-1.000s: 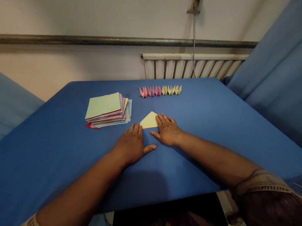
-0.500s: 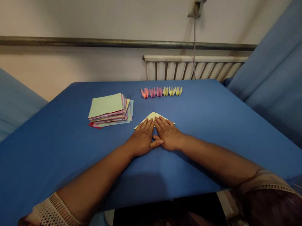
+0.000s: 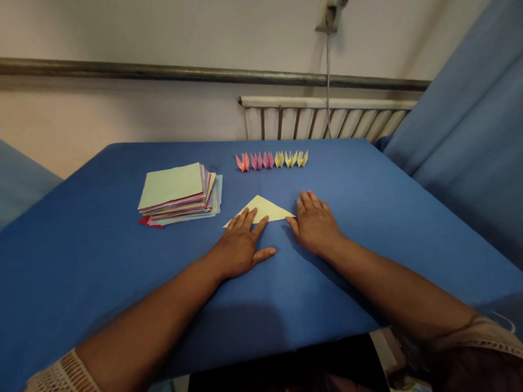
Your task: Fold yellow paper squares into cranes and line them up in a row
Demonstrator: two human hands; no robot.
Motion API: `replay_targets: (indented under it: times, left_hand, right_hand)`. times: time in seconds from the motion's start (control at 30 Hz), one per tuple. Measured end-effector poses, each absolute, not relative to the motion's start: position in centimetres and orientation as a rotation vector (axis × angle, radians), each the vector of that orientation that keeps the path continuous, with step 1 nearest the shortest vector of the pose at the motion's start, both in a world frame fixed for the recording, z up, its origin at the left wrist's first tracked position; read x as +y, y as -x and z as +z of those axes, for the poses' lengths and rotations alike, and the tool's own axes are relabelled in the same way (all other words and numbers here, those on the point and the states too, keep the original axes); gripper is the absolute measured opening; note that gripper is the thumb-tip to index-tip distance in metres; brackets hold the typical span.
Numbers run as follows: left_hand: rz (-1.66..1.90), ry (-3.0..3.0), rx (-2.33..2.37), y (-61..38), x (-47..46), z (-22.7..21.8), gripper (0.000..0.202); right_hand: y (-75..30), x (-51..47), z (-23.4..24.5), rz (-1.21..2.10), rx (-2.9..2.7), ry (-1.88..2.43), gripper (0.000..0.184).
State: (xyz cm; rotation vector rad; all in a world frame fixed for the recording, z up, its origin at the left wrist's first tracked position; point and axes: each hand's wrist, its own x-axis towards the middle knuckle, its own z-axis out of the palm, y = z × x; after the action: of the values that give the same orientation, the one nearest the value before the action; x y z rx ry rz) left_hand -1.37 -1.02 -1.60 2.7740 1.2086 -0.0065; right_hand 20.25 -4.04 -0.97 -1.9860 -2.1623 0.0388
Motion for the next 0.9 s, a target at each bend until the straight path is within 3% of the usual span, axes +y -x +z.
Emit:
replay_targets:
  times: [0.17, 0.3, 0.43, 0.6, 0.77, 0.9]
  left_hand:
    - [0.034, -2.796, 1.178, 1.1, -0.9, -2.1, 0.087]
    - [0.021, -2.787, 1.171, 1.1, -0.9, -1.8, 0.094]
    - [-0.034, -2.723, 1.356, 1.9, -0.5, -1.8, 0.094]
    - [0.043, -2.671, 1.619, 2.5, 0.5, -2.0, 0.094]
    - [0.126, -2.827, 1.226, 0.6, 0.6, -1.8, 0.084]
    - [0.011, -2.75, 1.302, 0.5, 0.6, -2.1, 0.086]
  right_hand:
    - [-16.3, -1.7, -1.6, 0.327, -2.327, 1.514, 0.061]
    - [-14.9, -0.2, -2.5, 0.509, -2.369, 1.522, 0.068]
    - [-15.8, 0.0, -3.0, 0.424, -2.354, 1.636, 0.071]
    - [-16.4, -0.3, -3.2, 0.297, -2.264, 1.806, 0.062]
    - [-16.2, 0.1, -3.5, 0.302, -2.25, 1.798, 0.056]
    - [-16.5, 0.1, -3.4, 0.301, -2.118, 1.852, 0.057]
